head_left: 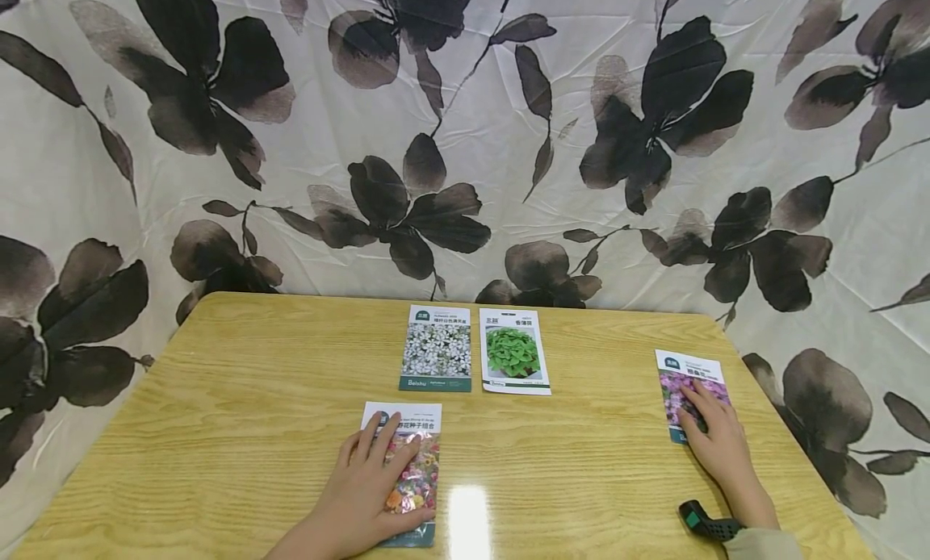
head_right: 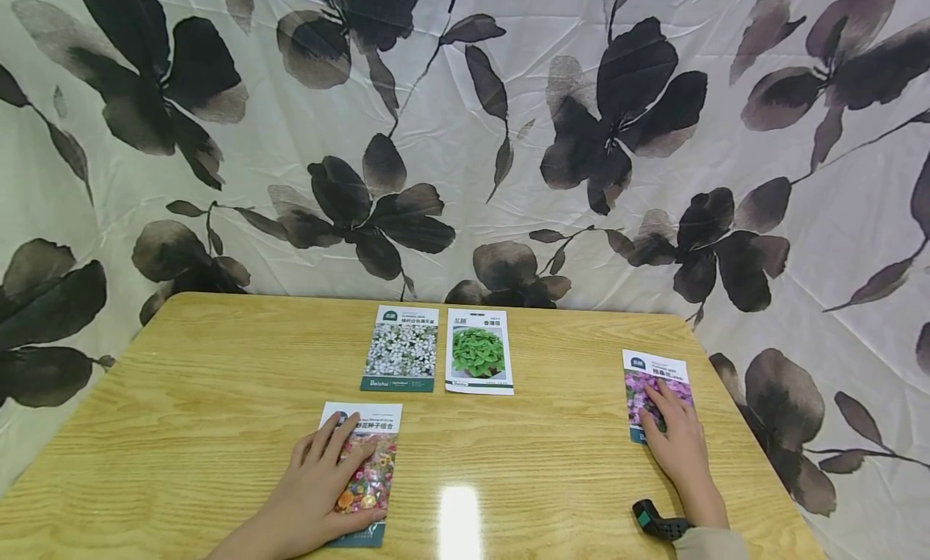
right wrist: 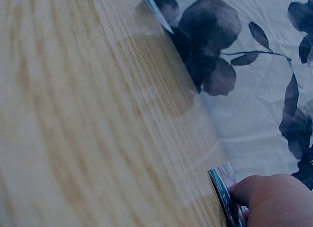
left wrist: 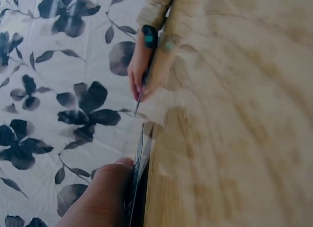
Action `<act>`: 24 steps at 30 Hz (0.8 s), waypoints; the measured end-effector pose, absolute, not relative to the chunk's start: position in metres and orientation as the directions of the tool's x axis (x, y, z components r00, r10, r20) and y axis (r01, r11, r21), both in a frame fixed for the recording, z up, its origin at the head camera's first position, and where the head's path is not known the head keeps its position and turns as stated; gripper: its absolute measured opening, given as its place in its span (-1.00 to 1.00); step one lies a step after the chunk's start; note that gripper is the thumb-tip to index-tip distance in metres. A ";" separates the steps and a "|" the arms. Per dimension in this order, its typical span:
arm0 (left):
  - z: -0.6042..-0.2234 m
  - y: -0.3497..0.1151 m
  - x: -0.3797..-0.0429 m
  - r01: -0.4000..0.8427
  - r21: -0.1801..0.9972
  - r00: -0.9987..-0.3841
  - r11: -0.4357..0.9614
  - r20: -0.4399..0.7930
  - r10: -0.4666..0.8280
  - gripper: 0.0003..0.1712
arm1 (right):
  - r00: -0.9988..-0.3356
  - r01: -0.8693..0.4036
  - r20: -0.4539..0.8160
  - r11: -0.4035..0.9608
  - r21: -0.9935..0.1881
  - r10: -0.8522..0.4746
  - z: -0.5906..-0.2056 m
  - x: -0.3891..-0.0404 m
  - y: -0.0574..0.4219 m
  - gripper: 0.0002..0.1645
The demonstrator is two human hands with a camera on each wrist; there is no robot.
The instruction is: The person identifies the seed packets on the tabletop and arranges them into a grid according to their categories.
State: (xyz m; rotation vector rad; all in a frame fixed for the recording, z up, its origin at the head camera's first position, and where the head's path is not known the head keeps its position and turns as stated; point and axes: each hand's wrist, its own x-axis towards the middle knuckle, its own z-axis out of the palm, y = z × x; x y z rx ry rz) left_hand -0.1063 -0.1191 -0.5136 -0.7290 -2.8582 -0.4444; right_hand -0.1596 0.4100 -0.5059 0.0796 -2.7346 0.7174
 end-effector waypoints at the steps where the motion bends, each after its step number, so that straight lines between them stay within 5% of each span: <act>1: -0.514 -0.118 -0.106 0.488 0.243 -0.869 0.838 0.219 0.443 0.01 | -0.950 -0.130 0.310 0.872 -0.471 0.026 -0.506 -0.160 0.410 -0.45; 24: -0.507 -0.098 -0.109 0.476 0.261 -0.879 0.840 0.156 0.450 0.07 | -0.949 -0.132 0.313 0.874 -0.468 0.025 -0.507 -0.160 0.409 -0.46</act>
